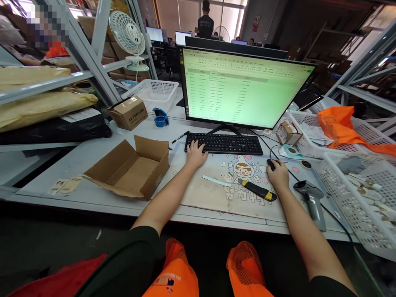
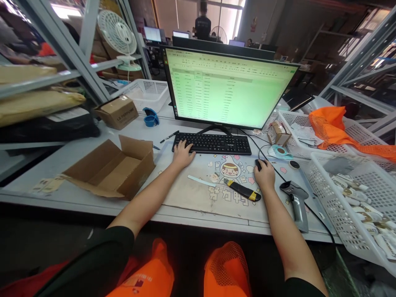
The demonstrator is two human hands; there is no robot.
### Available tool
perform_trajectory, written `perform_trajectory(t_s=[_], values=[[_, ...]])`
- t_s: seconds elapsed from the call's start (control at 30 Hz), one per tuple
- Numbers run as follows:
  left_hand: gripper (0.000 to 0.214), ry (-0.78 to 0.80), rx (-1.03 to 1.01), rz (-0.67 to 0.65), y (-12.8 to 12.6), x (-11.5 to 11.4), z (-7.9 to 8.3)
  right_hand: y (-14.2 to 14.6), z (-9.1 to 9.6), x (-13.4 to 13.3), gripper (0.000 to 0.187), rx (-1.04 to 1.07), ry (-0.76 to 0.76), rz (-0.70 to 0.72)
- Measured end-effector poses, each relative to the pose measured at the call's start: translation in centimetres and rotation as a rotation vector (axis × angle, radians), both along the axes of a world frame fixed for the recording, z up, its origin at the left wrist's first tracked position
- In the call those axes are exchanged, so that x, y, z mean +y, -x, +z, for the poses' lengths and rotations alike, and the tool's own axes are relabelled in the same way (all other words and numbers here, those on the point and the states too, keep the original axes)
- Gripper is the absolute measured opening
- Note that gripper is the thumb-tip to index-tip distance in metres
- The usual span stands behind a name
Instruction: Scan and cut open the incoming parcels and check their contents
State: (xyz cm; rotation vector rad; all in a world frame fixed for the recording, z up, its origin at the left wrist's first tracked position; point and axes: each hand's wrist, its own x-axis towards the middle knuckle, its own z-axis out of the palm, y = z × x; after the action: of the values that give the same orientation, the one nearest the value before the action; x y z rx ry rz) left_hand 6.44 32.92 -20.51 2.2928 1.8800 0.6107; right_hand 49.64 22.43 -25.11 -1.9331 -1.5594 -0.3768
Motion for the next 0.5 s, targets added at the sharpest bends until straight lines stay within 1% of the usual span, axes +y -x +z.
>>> perform_trajectory(t_s=[0.5], values=[[0.061,0.016,0.057,0.005,-0.29,-0.32,0.37,0.18,-0.05,0.02,0.05,0.016,-0.008,-0.019]])
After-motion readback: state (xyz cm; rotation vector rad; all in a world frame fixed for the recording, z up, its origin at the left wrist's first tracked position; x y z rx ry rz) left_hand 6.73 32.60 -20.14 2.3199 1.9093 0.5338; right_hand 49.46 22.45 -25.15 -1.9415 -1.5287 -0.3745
